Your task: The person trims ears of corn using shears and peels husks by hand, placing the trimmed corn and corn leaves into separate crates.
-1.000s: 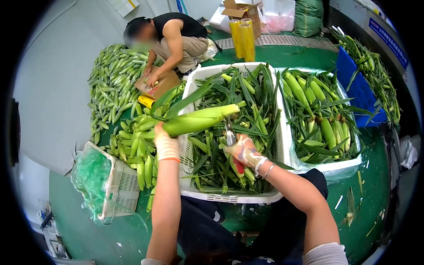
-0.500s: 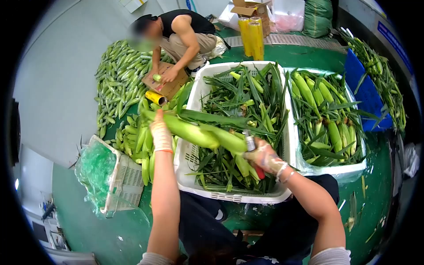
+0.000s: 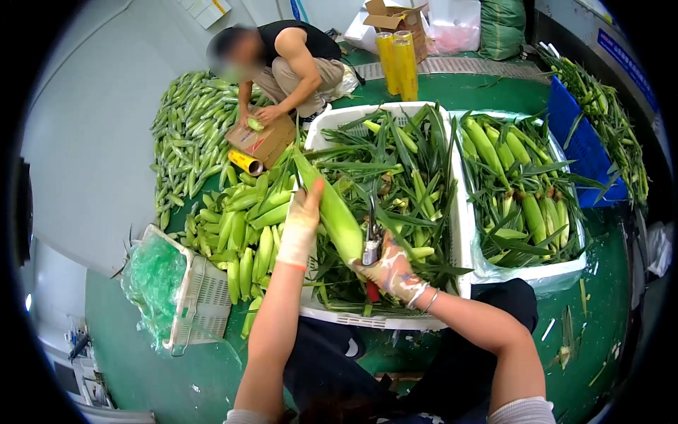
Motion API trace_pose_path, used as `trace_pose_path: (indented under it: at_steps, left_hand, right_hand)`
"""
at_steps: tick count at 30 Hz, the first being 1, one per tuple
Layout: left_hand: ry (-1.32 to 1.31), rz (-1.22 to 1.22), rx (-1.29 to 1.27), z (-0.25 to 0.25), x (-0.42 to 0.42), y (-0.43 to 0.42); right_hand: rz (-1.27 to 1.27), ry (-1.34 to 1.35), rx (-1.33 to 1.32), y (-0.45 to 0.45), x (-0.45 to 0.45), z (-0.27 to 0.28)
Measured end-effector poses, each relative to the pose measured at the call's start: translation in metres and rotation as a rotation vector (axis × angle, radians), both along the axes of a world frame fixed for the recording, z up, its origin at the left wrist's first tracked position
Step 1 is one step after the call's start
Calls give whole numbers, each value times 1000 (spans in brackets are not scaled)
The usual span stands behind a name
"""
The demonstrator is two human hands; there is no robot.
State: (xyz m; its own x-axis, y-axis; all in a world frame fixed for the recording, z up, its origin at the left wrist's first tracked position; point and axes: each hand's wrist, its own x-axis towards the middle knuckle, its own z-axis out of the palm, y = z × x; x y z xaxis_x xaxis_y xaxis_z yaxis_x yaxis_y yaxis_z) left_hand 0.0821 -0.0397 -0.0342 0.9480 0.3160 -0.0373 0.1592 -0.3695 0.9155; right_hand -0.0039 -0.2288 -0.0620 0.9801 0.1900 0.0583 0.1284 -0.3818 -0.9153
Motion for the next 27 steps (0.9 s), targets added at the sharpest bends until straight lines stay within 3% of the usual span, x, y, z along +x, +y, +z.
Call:
trace_pose_path:
  at_steps: [2,5,7,8,10,11,12,14,15,16,18,19,20,22,24,27]
  left_hand:
    - [-246,-175,-258,19,-39,-32]
    - [-106,-77,-155,22,-48,-33]
    - [-87,-177,71,5,-37,-18]
    - [24,-178,-157,-1,-31,-8]
    - [167,-197,-367,-1,-36,6]
    - [153,-184,-410,-7,-35,9]
    - [157,-189,-404,-15,-34,11]
    - [47,-257,-18,-19,-37,11]
    - [59,-348,-49,-12,-41,10]
    - [60,-346,-51,1,-47,5]
    - [218,-517,-162,16,-56,-1]
    - [296,-589,-159,11,-56,-1]
    - [299,-592,-158,12,-56,0]
    - [438,-752,-258,13,-57,1]
    - [491,-705,-383,15,-59,1]
    - [604,-714,-478,7,-50,10]
  right_hand:
    - [-71,112,-85,6,0,-5]
    - [211,134,-173,2,-4,-7]
    - [333,227,-126,-5,-3,-8]
    - [363,270,-33,-12,-1,-17]
    - [310,428,-122,-29,7,-21]
    - [427,477,-104,-37,14,-29]
    - [548,524,-85,-41,20,-35]
    - [608,536,46,-41,25,-17]
    - [634,575,114,-41,26,-5]
    - [552,425,60,-41,30,0]
    - [596,609,200,-47,53,-25]
    - [614,499,266,-46,50,9]
    - [597,289,184,-49,52,17]
    - [604,223,26,-55,52,37]
    - [642,284,28,-59,67,-5]
    - [679,415,89,-52,63,8]
